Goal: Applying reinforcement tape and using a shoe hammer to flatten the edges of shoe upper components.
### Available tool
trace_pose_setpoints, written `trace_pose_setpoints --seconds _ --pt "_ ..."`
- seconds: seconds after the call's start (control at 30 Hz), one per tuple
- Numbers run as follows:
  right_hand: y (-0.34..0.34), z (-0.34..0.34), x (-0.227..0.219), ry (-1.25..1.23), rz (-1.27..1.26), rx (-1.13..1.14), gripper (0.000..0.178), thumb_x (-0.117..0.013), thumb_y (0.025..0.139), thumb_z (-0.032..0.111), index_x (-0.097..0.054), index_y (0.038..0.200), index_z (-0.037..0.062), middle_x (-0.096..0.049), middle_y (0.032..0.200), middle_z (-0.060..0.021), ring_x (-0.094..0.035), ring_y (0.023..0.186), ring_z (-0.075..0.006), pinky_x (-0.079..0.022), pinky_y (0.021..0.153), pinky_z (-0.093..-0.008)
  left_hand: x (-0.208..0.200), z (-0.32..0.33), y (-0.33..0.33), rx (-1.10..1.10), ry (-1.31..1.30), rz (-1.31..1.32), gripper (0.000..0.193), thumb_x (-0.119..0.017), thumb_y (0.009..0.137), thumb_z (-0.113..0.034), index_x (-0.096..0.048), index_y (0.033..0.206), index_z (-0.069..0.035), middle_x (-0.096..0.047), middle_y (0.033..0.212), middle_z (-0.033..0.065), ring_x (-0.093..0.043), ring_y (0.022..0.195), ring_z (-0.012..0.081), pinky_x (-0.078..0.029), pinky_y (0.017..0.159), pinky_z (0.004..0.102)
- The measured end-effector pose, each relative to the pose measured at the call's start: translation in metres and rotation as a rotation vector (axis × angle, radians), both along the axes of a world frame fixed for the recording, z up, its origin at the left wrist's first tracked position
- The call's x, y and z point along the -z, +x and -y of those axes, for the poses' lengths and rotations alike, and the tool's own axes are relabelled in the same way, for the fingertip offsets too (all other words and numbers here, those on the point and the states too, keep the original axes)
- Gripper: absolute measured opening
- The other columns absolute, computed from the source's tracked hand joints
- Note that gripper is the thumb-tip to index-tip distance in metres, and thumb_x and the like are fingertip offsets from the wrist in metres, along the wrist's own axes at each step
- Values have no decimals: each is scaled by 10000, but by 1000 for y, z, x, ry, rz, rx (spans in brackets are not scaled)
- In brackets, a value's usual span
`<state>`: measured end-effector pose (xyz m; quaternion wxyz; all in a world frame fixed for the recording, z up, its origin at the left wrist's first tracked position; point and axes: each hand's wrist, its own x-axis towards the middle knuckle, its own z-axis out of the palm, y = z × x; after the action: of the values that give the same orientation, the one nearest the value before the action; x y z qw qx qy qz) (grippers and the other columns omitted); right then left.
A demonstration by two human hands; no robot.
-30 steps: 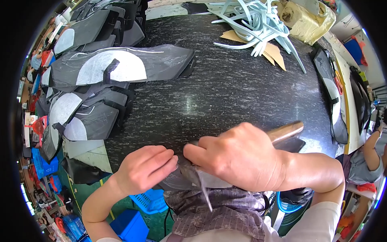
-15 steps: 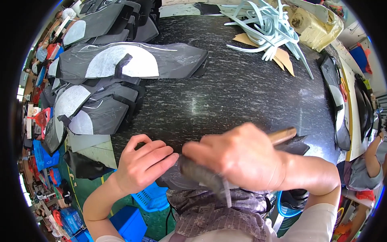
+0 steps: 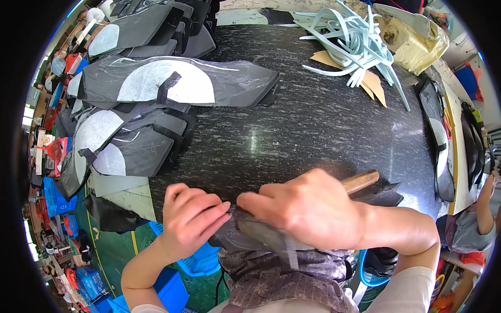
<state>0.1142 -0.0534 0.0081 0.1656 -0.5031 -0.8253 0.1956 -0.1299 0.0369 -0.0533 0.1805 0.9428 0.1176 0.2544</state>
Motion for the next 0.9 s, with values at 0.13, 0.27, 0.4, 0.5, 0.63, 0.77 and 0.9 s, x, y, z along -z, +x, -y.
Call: trace_pose_setpoints --seconds 0.13,0.27,0.4,0.5,0.63,0.77,0.9 --pt "-4 -4 -3 24 26 20 204 -643 821 177 -601 1013 124 -572 700 -20 -662 584 -225 -516 447 -364 -6 11 -3 101 361 -92 247 -738 760 -89 -713 964 48 -669 973 108 -620 866 220 -495 725 327" --pt "-10 -7 -1 -10 48 -19 189 -654 817 179 -592 985 117 -582 699 -26 -668 588 -227 -522 453 -373 -13 10 -7 186 402 -169 320 -673 761 -63 -685 1012 136 -653 1008 160 -623 883 235 -536 739 293" --pt "-13 -11 -1 21 32 -18 162 -660 830 192 -567 920 94 -612 696 -42 -678 601 -253 -525 457 -390 -7 8 -10 137 15 -47 310 -684 708 -19 -689 988 114 -640 1035 168 -632 888 264 -571 752 337" --pt "-14 -17 -7 -30 49 -28 152 -660 839 189 -566 898 85 -618 668 -54 -677 607 -275 -522 469 -399 -4 8 -10 147 66 0 309 -694 684 -9 -690 974 98 -642 1017 169 -635 888 281 -577 748 350" --pt "-19 -22 -3 18 8 -16 147 -666 836 181 -575 887 77 -616 636 -76 -681 615 -301 -534 506 -413 -4 7 -16 158 121 0 298 -691 675 -18 -689 953 88 -647 1002 165 -639 876 284 -580 739 356" --pt "0 -16 -3 -163 -47 -88 308 -599 855 168 -646 1150 96 -703 852 -96 -682 681 -325 -549 562 -421 3 7 -13 140 107 56 293 -687 659 -33 -690 936 65 -656 992 169 -649 866 292 -583 741 368" --pt "-10 -11 -2 -8 32 -52 209 -609 801 155 -614 982 51 -645 714 -85 -689 647 -286 -534 513 -406 13 3 -6 184 128 82 260 -696 679 -33 -685 923 53 -667 981 182 -660 867 317 -583 764 392"
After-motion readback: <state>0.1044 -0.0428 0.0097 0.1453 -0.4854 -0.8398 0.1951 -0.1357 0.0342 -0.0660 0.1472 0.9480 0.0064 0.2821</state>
